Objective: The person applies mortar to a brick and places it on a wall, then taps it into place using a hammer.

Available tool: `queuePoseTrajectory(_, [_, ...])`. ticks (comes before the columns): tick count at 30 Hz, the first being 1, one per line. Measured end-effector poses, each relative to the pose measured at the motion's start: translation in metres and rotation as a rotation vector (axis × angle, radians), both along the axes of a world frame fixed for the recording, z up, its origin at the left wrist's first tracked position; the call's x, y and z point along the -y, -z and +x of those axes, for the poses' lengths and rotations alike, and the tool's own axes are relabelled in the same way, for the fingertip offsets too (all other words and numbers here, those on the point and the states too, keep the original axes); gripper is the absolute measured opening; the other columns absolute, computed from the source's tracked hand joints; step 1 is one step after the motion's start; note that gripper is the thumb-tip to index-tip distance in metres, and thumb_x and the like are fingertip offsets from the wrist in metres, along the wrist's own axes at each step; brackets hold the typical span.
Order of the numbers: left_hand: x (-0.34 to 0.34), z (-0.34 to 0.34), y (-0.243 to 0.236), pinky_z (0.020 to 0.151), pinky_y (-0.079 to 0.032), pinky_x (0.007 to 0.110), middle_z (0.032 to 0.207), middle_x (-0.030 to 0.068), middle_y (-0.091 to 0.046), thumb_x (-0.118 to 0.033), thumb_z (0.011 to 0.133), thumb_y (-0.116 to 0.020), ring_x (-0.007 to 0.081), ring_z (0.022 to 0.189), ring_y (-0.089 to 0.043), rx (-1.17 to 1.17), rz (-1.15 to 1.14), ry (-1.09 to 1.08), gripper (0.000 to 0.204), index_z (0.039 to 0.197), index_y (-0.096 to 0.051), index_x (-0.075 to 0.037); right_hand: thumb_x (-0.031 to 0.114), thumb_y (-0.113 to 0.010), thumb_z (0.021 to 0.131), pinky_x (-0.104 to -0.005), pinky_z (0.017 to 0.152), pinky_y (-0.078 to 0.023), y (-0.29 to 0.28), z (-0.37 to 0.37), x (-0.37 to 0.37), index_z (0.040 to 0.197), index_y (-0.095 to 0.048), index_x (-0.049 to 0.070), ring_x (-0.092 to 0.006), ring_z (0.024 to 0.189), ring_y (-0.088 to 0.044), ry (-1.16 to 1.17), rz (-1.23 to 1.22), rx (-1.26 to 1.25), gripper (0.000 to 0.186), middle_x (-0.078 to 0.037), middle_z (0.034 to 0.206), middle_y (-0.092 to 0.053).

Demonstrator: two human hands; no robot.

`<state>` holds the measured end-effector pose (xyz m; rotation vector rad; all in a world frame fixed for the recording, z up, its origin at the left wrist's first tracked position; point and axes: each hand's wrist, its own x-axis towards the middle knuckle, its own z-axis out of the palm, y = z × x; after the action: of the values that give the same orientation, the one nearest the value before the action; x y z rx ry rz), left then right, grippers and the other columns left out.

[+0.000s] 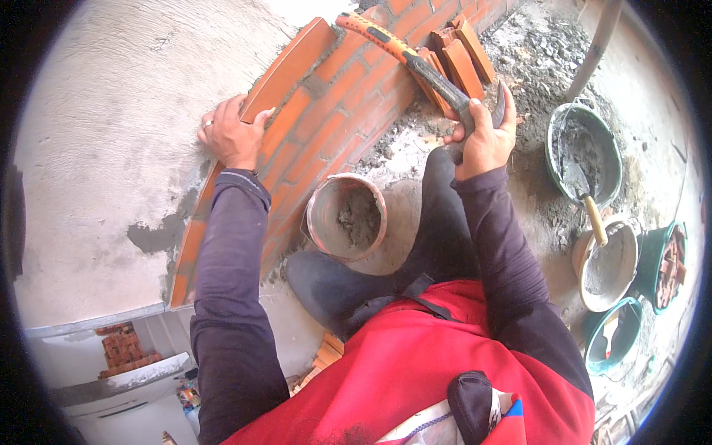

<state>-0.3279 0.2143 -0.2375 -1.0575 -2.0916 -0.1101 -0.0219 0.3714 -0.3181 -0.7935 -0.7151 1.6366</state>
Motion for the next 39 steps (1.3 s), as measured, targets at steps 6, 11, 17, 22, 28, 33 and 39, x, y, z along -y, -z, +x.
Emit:
queuePoseTrajectory(6, [-0.014,-0.004,0.006,0.097,-0.034,0.043,0.094,-0.0069,-0.065,-0.039,0.062,-0.085,0.0207,0.1,-0.054,0.022,0.006,0.013,0.038,0.094,-0.071,-0.024,0.004,-0.054,0.091,-0.029,0.039,-0.049,0.001,-0.008,0.015,0.145,-0.029,0.012,-0.0209,0.059,-0.064,-0.033,-0.035,-0.017,0.061,-0.016,0.085,-0.061])
queuePoseTrajectory(11, [-0.015,-0.005,0.008,0.097,-0.034,0.042,0.093,-0.0062,-0.064,-0.038,0.062,-0.085,0.0207,0.1,-0.054,0.036,0.008,0.008,0.037,0.094,-0.071,-0.024,0.003,-0.054,0.09,-0.0283,0.039,-0.049,-0.003,-0.005,0.018,0.146,-0.029,0.013,-0.0199,0.059,-0.063,-0.041,-0.034,-0.023,0.062,-0.016,0.083,-0.061])
queuePoseTrajectory(17, [-0.013,-0.007,0.008,0.095,-0.035,0.042,0.093,-0.0059,-0.063,-0.036,0.062,-0.085,0.0198,0.099,-0.054,0.044,0.016,0.034,0.037,0.094,-0.07,-0.024,0.002,-0.053,0.09,-0.0269,0.039,-0.048,-0.004,-0.006,0.024,0.146,-0.029,0.013,-0.0171,0.055,-0.061,-0.086,0.033,0.013,0.062,-0.016,0.08,-0.063])
queuePoseTrajectory(22, [-0.012,-0.01,0.01,0.091,-0.035,0.041,0.091,-0.0051,-0.062,-0.034,0.062,-0.085,0.0194,0.096,-0.055,0.043,0.05,0.092,0.036,0.093,-0.07,-0.023,0.004,-0.054,0.09,-0.0281,0.039,-0.048,-0.002,0.001,0.013,0.146,-0.028,0.013,-0.0175,0.055,-0.061,-0.004,0.063,0.011,0.062,-0.018,0.082,-0.064])
queuePoseTrajectory(28, [-0.01,-0.014,0.011,0.089,-0.036,0.04,0.09,-0.0035,-0.062,-0.03,0.061,-0.086,0.019,0.09,-0.057,0.057,0.071,0.135,0.036,0.091,-0.069,-0.022,0.005,-0.055,0.091,-0.0288,0.039,-0.049,0.0,-0.012,-0.01,0.146,-0.027,0.012,-0.0202,0.058,-0.063,0.002,0.042,0.021,0.062,-0.016,0.083,-0.062])
queuePoseTrajectory(33, [-0.011,-0.013,0.011,0.088,-0.036,0.039,0.089,-0.0029,-0.062,-0.03,0.059,-0.087,0.0199,0.088,-0.058,0.054,0.093,0.153,0.037,0.091,-0.069,-0.022,0.005,-0.055,0.091,-0.0299,0.04,-0.05,-0.003,-0.015,-0.007,0.146,-0.027,0.013,-0.0197,0.058,-0.063,0.008,0.058,0.042,0.063,-0.015,0.084,-0.061])
queuePoseTrajectory(39, [0.0,-0.017,0.01,0.091,-0.036,0.04,0.092,-0.0034,-0.065,-0.031,0.058,-0.087,0.019,0.091,-0.06,0.117,0.098,0.168,0.039,0.091,-0.068,-0.02,0.007,-0.052,0.092,-0.0268,0.041,-0.045,-0.012,0.009,0.028,0.148,-0.024,0.012,-0.0123,0.045,-0.049,-0.039,0.057,0.104,0.063,-0.019,0.075,-0.066])
